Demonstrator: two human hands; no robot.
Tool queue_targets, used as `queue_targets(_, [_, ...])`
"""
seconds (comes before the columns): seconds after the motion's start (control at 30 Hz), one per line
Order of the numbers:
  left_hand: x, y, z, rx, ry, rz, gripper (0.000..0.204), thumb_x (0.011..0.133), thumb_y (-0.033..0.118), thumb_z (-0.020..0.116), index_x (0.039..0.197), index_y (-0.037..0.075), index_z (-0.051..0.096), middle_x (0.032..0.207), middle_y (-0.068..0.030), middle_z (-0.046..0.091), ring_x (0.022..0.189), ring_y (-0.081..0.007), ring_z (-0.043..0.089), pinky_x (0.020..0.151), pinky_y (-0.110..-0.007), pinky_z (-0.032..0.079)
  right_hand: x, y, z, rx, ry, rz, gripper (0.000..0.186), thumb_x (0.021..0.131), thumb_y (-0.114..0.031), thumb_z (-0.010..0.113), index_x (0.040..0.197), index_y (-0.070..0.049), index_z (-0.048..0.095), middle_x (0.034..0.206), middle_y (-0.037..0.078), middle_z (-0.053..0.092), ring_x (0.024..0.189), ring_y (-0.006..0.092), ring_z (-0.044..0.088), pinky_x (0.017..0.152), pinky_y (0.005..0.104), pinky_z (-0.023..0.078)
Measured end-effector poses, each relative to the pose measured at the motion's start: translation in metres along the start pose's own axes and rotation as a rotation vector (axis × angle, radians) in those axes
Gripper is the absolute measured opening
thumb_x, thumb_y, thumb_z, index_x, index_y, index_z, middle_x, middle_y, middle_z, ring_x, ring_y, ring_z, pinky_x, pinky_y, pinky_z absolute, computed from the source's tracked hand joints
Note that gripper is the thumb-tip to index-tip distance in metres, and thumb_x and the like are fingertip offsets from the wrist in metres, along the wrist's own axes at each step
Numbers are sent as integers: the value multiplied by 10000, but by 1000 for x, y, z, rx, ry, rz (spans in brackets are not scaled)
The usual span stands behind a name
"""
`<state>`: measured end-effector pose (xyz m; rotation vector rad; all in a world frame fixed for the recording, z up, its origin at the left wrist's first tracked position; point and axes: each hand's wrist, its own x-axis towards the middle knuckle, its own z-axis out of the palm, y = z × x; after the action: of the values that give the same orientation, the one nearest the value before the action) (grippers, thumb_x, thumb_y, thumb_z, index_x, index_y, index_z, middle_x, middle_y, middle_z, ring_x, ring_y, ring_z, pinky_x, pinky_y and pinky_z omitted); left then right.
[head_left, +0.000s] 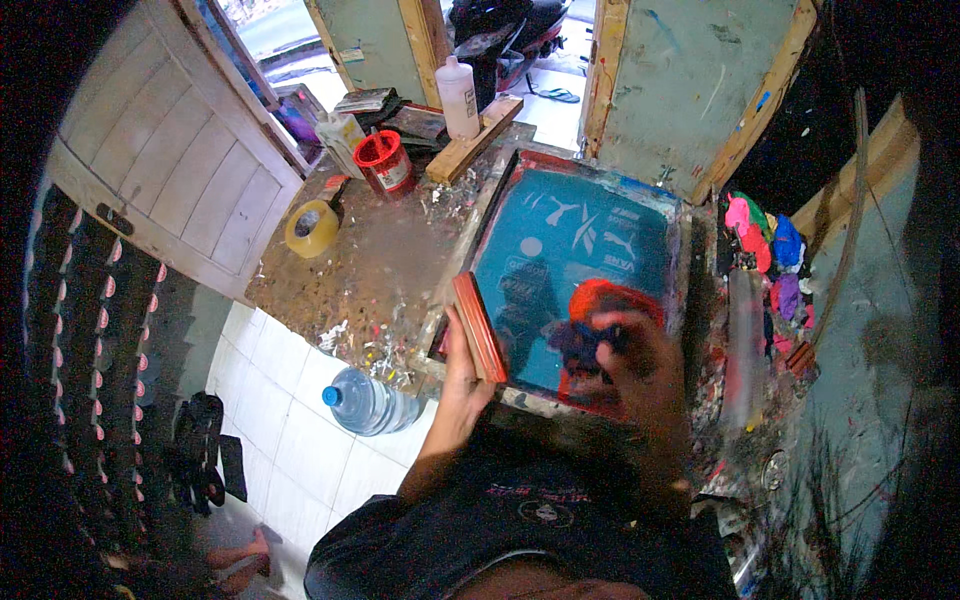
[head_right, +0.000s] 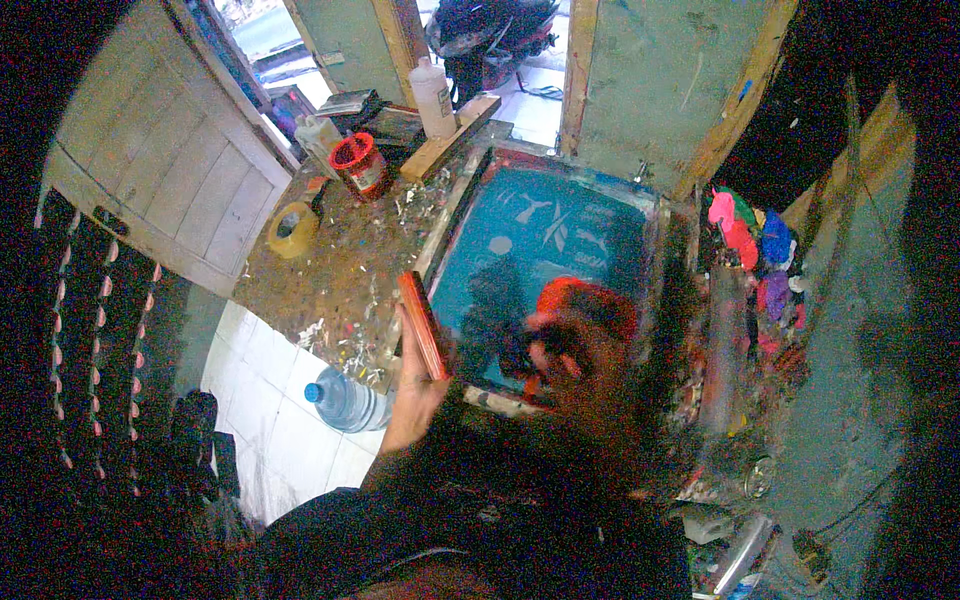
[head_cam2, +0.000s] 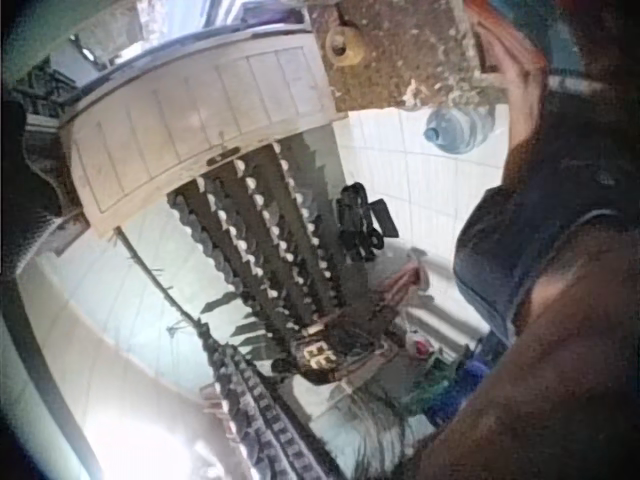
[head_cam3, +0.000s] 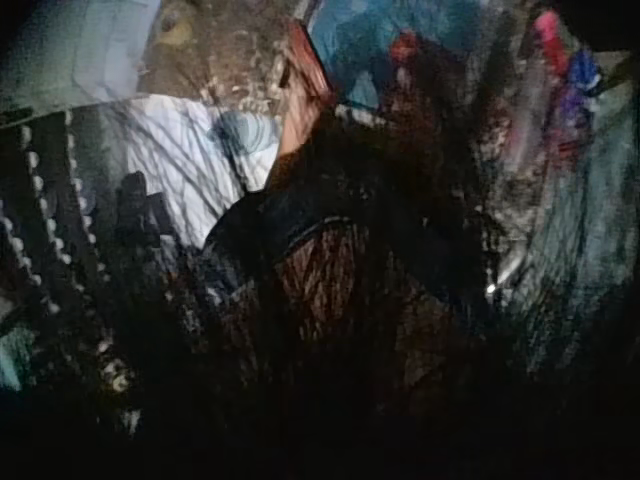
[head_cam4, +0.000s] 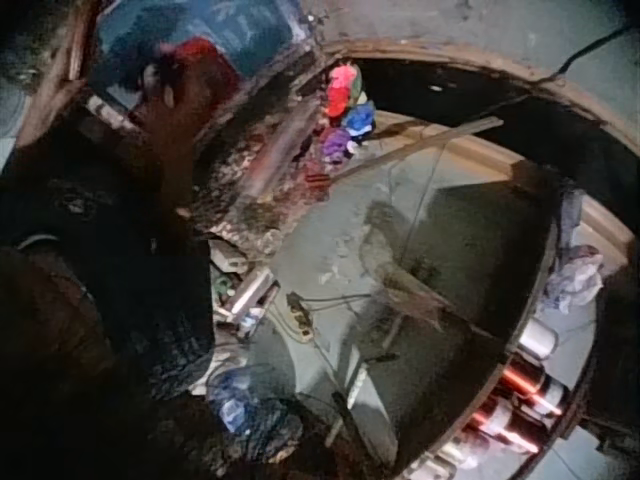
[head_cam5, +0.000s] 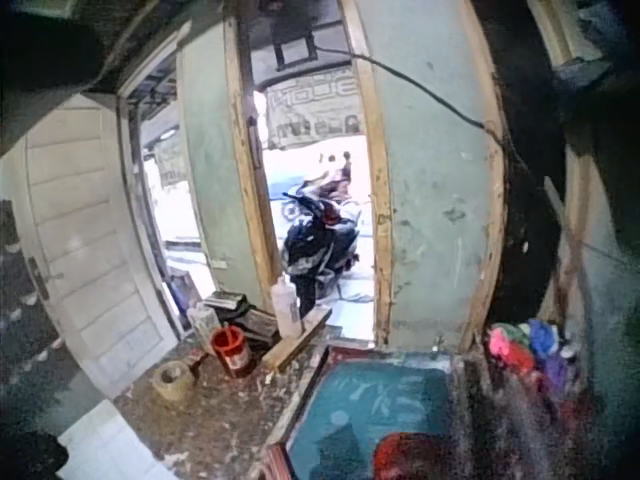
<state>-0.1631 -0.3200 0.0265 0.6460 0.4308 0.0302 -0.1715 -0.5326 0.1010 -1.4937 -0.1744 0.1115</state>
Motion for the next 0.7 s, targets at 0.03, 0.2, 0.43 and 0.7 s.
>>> queue_targets(0.03, [3, -7, -2, -35, -20, -70, 454, 948, 618, 467, 866, 179, 546, 664, 39, 518, 572, -127, 508, 535, -283, 426, 13, -7, 10, -43, 22, -121, 294, 868, -68, 696, 1143, -26, 603, 1067, 105, 661, 991, 158, 638, 858, 316, 530])
queue_targets(0.2, [3, -29, -13, 63, 43, -232, 557, 892, 721, 453, 694, 201, 461, 598, 42, 410, 492, -132, 380, 467, -290, 312, 66, 4, 63, -214, 22, -366, 273, 848, -124, 731, 1078, 0, 650, 993, 130, 687, 910, 226, 671, 806, 336, 530])
queue_targets(0.43, [29, -36, -39, -94, -287, -69, 523, 896, 679, 486, 781, 169, 464, 637, 20, 437, 516, -151, 411, 486, -295, 346, 55, 6, 104, -388, 10, -477, 202, 821, -145, 736, 952, 7, 705, 930, 157, 636, 808, 333, 652, 718, 388, 529])
queue_targets(0.7, [41, -38, -49, -221, -529, -24, 501, 900, 630, 523, 880, 132, 468, 681, -5, 469, 544, -172, 447, 509, -302, 385, 34, 34, 117, -508, -96, -535, 194, 834, -33, 682, 1004, 56, 655, 982, 174, 603, 853, 348, 632, 747, 396, 516])
